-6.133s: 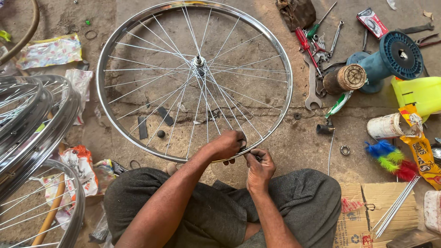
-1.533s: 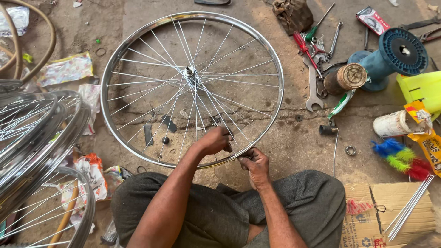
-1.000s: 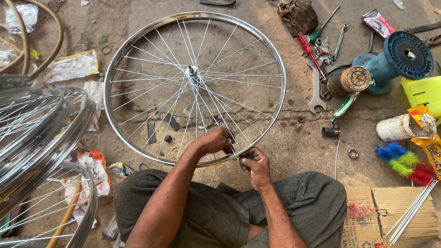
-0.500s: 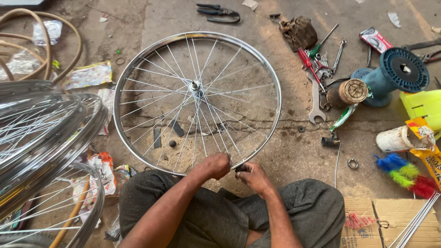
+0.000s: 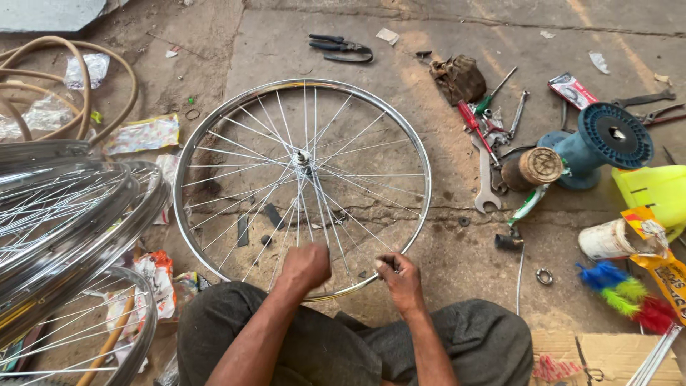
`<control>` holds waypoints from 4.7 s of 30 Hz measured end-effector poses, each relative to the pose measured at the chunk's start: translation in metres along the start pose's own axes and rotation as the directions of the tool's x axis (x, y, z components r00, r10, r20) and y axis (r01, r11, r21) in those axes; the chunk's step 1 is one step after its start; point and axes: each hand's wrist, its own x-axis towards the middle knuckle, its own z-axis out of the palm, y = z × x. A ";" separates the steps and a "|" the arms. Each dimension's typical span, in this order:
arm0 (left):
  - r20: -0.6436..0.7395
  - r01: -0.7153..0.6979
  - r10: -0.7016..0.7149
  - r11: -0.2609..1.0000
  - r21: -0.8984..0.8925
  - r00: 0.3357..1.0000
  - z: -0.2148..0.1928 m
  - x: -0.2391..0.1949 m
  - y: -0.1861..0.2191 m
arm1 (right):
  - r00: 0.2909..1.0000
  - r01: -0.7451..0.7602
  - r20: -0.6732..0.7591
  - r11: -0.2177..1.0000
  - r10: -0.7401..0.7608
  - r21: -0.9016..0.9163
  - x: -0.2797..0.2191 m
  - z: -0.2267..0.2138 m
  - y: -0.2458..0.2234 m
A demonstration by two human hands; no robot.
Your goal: The person sits on the ground and adjusts the spokes of a bicycle wheel using a spoke wrench. They tighten and loosen the nipples at the rim to true the wheel, rotating it periodically to check alignment.
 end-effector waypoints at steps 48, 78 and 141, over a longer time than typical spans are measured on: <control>-0.031 0.246 -0.571 0.401 -0.883 0.820 -0.048 0.080 0.001 | 0.878 0.478 0.476 -0.157 0.050 -0.864 0.278 0.161 -0.070; -0.048 0.240 -0.393 0.649 -0.722 0.918 -0.029 0.078 0.015 | 0.984 0.123 0.049 0.462 -0.169 -0.878 0.049 0.033 0.035; 0.166 0.172 -0.278 -0.003 -0.985 0.946 -0.012 0.088 0.041 | 0.895 -0.002 -0.365 0.815 -0.256 -0.579 0.050 -0.088 -0.043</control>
